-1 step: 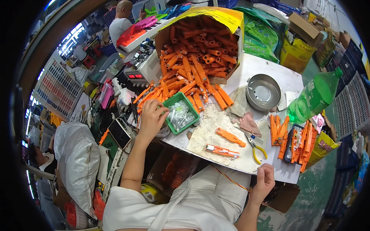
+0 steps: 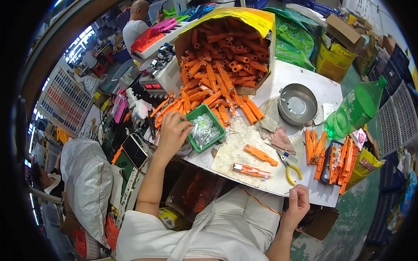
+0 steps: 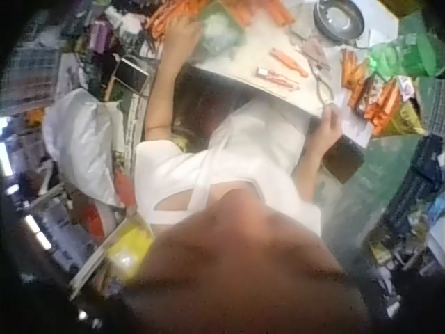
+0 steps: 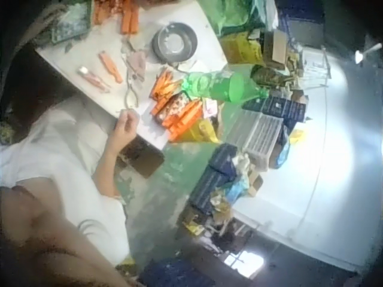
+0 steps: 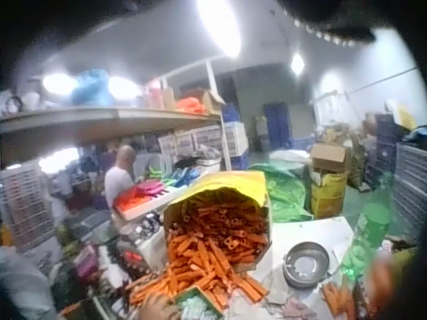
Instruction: The person assembles orange plastic lighters at a cluttered workbench. They pick up a lighter body, insert a small white component, and use a metal tool to adjust the internal mechanism. The person then uses pliers to secure the assembly before placing the finished lighter on the table.
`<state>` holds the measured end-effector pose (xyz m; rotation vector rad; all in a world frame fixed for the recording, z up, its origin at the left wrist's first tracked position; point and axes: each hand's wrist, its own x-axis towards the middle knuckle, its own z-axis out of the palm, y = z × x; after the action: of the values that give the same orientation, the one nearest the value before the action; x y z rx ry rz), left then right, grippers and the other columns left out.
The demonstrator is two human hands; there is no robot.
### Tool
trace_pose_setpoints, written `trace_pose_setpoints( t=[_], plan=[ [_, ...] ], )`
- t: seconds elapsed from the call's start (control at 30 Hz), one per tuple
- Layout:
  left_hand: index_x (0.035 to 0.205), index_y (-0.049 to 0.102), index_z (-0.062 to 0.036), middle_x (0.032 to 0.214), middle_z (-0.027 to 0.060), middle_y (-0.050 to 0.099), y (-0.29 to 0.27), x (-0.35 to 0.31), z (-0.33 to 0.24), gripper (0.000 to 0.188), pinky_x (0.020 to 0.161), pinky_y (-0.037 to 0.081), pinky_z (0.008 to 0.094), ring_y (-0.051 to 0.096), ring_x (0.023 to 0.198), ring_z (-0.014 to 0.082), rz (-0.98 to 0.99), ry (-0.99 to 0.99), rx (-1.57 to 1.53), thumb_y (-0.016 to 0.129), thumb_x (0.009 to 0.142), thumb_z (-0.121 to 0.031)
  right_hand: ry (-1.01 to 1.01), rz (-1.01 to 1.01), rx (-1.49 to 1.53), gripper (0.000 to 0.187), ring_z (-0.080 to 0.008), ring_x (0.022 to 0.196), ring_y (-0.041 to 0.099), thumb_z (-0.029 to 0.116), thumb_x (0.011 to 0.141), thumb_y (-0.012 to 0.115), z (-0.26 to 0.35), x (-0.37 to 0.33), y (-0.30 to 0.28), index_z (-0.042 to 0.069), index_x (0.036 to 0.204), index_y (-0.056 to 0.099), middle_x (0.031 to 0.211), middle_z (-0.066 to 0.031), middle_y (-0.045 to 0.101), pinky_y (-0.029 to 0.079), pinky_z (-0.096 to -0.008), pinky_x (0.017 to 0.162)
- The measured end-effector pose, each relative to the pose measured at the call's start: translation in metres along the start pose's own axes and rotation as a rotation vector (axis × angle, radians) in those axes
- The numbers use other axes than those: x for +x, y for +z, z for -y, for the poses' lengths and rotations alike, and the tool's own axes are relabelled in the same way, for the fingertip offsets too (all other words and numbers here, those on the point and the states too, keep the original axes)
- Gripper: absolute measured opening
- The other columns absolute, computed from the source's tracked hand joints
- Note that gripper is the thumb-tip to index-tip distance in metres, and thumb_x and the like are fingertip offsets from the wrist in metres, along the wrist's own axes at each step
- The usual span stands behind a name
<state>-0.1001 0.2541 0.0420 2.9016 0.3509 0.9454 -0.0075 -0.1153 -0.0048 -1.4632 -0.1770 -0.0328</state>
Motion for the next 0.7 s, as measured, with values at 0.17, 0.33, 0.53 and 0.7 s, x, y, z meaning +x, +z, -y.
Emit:
trace_pose_setpoints(
  t=[0.17,0.33,0.53,0.7],
  plan=[
    [0.076,0.067,-0.0058,0.09,0.0062,0.054,0.014,0.016,-0.007,0.01,0.099,0.033,0.0447,0.048,0.104,0.0259,0.169,0.122,-0.005,0.072,0.07,-0.013,0.01,0.067,-0.062,0.014,-0.011,0.082,0.046,0.009,0.085,0.065,0.003,-0.005,0.006,-0.001,0.08,0.056,0.089,-0.0035,0.051,0.036,-0.0229,0.075],
    [0.076,0.068,-0.0059,0.089,0.0059,0.053,0.039,0.026,-0.008,0.012,0.102,0.031,0.0449,0.048,0.104,0.0256,0.236,0.157,0.208,0.072,0.07,-0.015,0.024,0.061,-0.058,0.012,-0.0108,0.081,0.046,0.008,0.084,0.066,0.002,-0.007,0.004,-0.001,0.08,0.057,0.089,-0.0035,0.052,0.036,-0.0224,0.074],
    [0.078,0.069,-0.006,0.088,0.0068,0.054,0.037,0.029,-0.011,0.011,0.1,0.033,0.0431,0.049,0.102,0.0257,0.251,0.16,-0.055,0.071,0.071,-0.014,0.032,0.077,-0.122,0.016,-0.0101,0.081,0.046,0.011,0.087,0.063,0.002,-0.007,0.002,0.0,0.079,0.055,0.089,-0.0027,0.051,0.036,-0.0217,0.076],
    [0.081,0.07,-0.0071,0.09,0.0067,0.054,0.029,0.035,0.004,0.011,0.098,0.034,0.0418,0.049,0.102,0.0268,0.113,0.109,0.011,0.071,0.072,-0.013,0.021,0.086,-0.111,0.013,-0.0097,0.082,0.046,0.008,0.087,0.062,-0.002,-0.006,0.002,-0.001,0.08,0.056,0.089,-0.0026,0.052,0.037,-0.0218,0.077]
  ],
)
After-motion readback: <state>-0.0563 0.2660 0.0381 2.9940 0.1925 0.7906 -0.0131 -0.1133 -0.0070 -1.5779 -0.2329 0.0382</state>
